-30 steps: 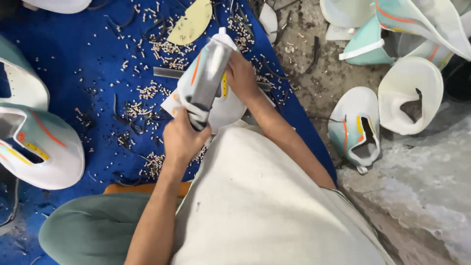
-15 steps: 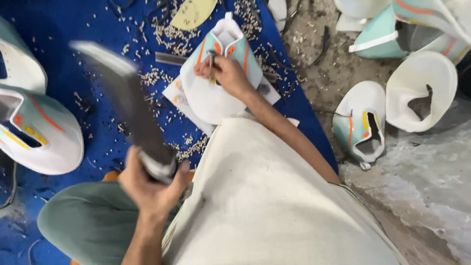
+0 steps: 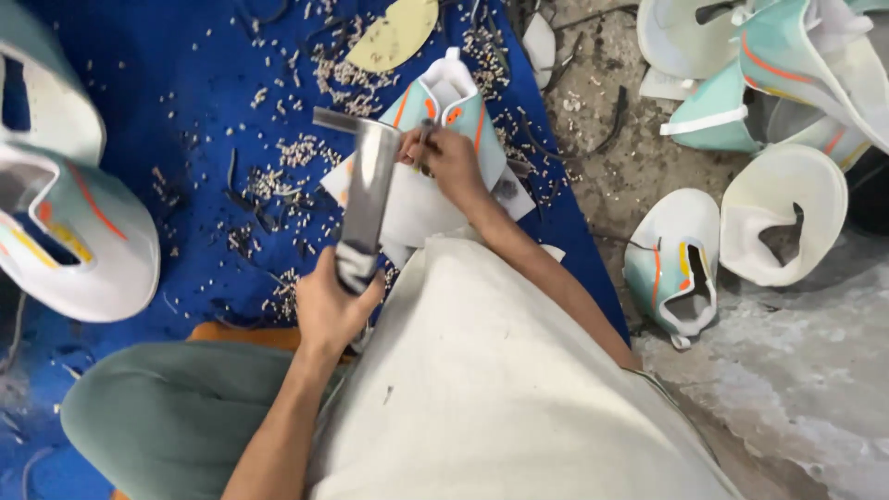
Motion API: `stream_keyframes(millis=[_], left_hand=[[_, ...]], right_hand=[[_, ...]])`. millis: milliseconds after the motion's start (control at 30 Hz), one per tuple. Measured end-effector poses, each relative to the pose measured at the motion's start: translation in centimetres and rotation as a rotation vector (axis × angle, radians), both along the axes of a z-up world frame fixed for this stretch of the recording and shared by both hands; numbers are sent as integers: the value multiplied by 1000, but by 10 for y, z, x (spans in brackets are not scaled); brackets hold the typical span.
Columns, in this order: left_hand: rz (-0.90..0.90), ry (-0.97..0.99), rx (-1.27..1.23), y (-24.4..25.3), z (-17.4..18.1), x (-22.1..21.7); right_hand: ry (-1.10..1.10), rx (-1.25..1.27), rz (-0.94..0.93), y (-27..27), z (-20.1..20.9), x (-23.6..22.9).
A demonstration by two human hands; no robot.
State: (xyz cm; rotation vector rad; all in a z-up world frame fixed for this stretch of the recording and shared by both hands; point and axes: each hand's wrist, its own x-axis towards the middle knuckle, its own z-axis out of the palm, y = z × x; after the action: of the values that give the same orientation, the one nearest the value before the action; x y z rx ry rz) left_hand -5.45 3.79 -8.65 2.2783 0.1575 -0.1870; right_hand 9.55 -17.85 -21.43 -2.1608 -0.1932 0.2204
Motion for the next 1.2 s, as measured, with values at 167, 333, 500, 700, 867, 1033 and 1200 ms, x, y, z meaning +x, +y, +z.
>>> stream_keyframes(millis=[167, 333, 500, 700, 867, 1033, 1200], left_hand=[[73, -277, -217, -5, 98, 11], [64, -368, -438, 2, 87, 7], [-25, -145, -48, -1, -14, 14], [27, -108, -70, -2, 46, 9], [52, -439, -312, -11, 86, 21], [4, -267, -195, -9, -20, 23], [4, -96, 7, -10, 32, 22]], right_hand=[[380, 905, -208, -1, 23, 29], [166, 786, -54, -2, -7, 19], [-86, 459, 32, 2, 23, -6], [187, 908, -347, -4, -3, 29], [106, 821, -176, -4, -31, 34], [-279, 343, -34, 1, 15, 4], [155, 849, -315, -7, -7, 40]])
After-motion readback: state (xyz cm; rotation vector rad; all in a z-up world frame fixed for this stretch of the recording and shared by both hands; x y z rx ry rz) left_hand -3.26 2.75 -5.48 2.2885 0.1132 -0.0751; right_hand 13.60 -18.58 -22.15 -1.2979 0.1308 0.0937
